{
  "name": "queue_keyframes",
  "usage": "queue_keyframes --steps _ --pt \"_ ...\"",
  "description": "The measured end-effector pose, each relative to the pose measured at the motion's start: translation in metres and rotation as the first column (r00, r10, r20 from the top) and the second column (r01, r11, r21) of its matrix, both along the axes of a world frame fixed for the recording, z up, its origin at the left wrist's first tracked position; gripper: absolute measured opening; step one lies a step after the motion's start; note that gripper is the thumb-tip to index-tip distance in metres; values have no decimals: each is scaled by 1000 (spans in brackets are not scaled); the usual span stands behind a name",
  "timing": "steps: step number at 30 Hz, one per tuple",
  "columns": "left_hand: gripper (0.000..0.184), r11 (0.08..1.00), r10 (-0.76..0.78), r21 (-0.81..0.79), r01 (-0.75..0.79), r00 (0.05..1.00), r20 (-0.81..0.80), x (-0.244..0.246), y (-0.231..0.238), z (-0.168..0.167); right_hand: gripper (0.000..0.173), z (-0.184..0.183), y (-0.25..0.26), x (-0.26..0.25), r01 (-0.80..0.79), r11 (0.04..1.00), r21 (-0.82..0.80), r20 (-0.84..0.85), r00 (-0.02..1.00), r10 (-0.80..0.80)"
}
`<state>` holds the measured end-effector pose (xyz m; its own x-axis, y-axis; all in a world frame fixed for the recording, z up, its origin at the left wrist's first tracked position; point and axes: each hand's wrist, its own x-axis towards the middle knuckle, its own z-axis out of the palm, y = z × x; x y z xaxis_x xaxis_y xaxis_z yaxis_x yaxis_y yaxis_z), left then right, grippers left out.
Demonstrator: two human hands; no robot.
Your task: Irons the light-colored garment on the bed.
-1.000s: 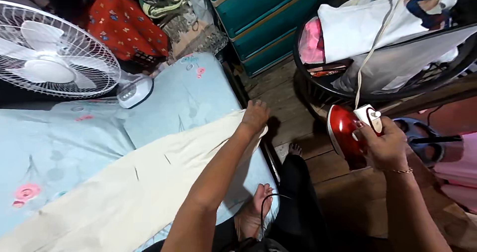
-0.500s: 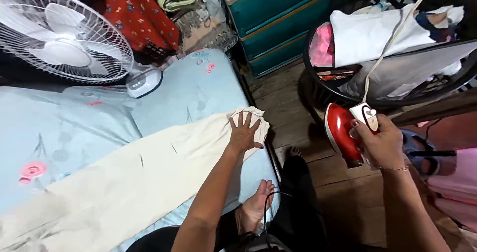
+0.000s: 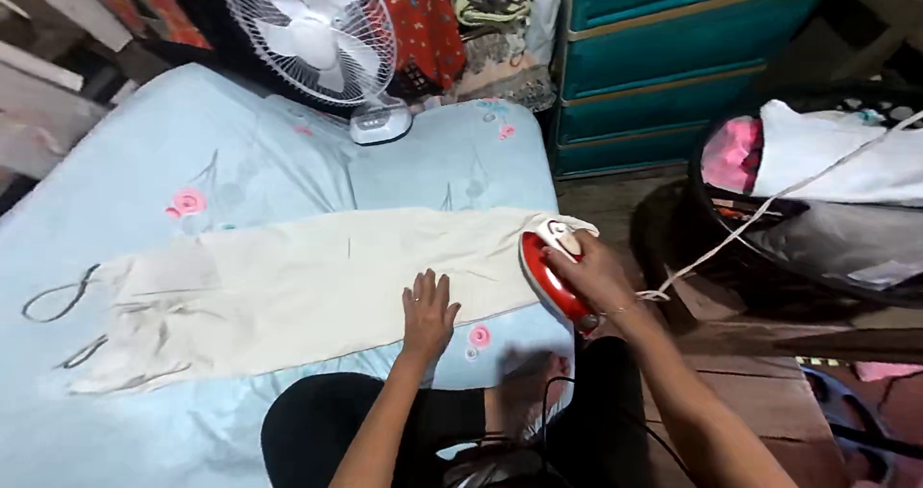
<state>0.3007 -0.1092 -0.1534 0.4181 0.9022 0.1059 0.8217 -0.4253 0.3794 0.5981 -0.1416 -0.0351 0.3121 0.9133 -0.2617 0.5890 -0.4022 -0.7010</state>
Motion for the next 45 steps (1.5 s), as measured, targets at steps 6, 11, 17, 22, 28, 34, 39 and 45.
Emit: queue_keyframes --steps 6,11,17,22,28,34,39,45 --pt "75 943 133 -281 -177 976 -170 -46 -16 -11 62 -31 91 -76 -50 974 -223 130 988 80" --pt "74 950 155 -252 -185 979 -136 -49 -21 -22 63 -52 156 -80 69 989 -133 172 984 -46" --pt "76 988 157 -13 -157 987 22 -53 -26 -42 62 -40 99 -83 -128 947 -295 177 967 186" --pt "82 952 164 -253 -174 985 -63 -46 -23 -20 59 -33 92 -102 -88 955 -282 218 964 153" --pt "78 977 154 -150 -154 988 -14 -50 -26 -31 62 -56 178 -116 41 985 -168 212 977 -4" --pt "79 984 169 -64 -165 984 53 -51 -25 -36 61 -42 136 -129 -96 959 -267 207 966 154" --pt "84 983 175 -73 -171 983 48 -51 -25 -34 61 -30 84 -161 -270 894 -358 210 909 359" --pt "77 960 168 -238 -151 984 52 -60 -28 -23 60 -46 152 -184 -47 972 -229 233 967 101"
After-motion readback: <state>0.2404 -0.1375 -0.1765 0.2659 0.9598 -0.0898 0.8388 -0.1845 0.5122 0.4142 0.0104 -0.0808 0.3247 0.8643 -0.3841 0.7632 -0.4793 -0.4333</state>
